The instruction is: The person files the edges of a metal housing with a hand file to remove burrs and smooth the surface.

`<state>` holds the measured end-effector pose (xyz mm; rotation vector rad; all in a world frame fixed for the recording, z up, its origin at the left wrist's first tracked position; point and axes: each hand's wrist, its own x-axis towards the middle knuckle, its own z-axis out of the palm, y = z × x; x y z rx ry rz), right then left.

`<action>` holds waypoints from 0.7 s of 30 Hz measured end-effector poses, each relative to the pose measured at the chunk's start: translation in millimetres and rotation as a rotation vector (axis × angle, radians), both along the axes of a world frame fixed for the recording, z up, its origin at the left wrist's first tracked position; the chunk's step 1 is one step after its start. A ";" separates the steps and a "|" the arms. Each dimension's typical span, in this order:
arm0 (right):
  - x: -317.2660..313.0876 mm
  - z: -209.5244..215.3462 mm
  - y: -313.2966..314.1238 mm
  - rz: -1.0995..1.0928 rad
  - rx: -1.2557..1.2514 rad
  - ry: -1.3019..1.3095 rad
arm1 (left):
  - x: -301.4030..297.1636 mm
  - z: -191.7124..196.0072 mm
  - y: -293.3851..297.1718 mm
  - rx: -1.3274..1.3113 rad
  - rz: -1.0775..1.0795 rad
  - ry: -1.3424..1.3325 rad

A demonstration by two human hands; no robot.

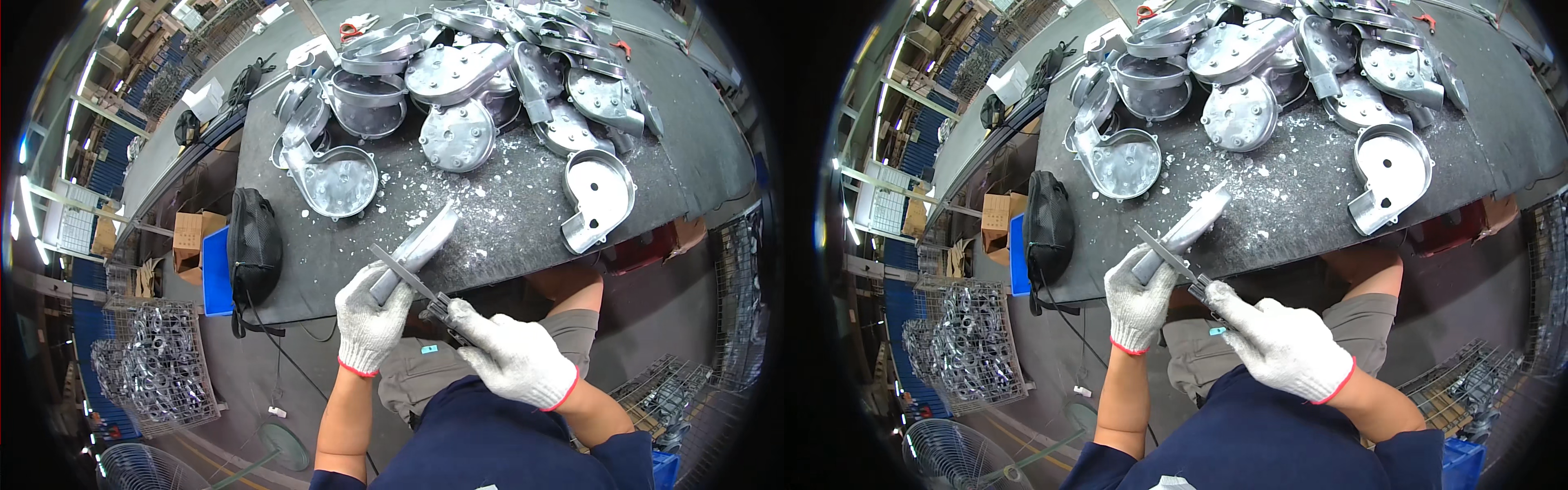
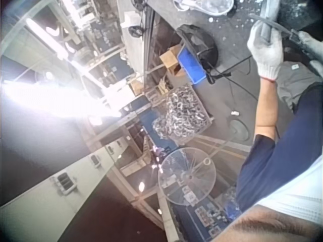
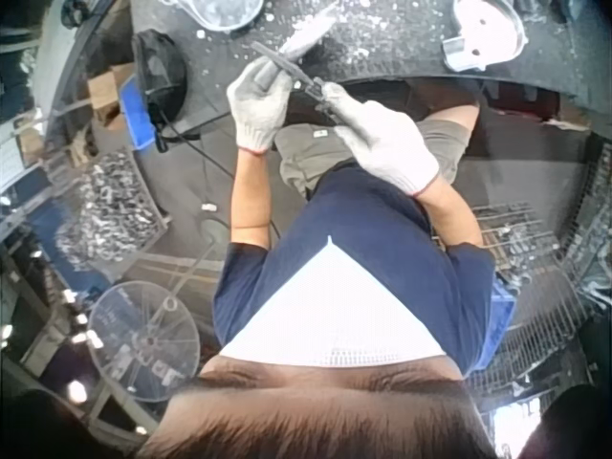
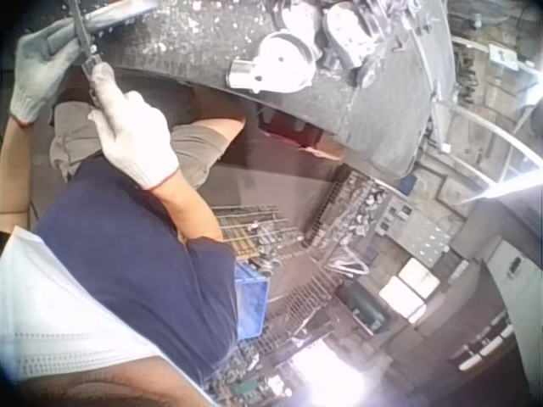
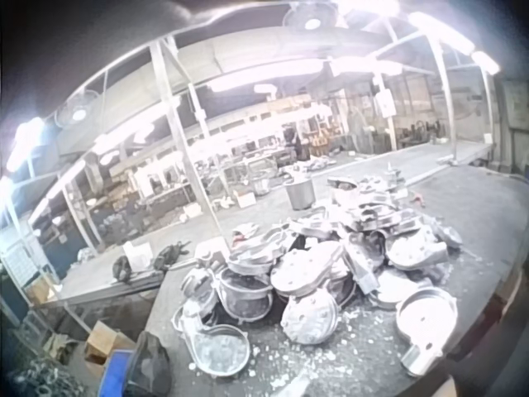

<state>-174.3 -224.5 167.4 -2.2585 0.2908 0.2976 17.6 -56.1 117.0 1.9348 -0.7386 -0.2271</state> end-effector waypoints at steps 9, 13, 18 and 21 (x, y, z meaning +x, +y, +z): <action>-11.0 -50.7 -1.7 -0.030 0.740 -0.210 | -10.6 -2.1 -8.4 -0.161 0.171 0.249; -49.2 -52.0 -22.8 -0.043 0.702 -0.353 | -2.2 1.0 -22.1 0.087 -0.063 -0.238; -120.7 -85.0 -29.6 -0.923 1.107 -0.468 | -30.3 35.8 -101.4 -0.027 -0.382 -0.572; -150.8 -106.0 -28.2 -1.073 1.241 -0.645 | -56.4 17.6 -169.2 -0.126 -0.586 -0.811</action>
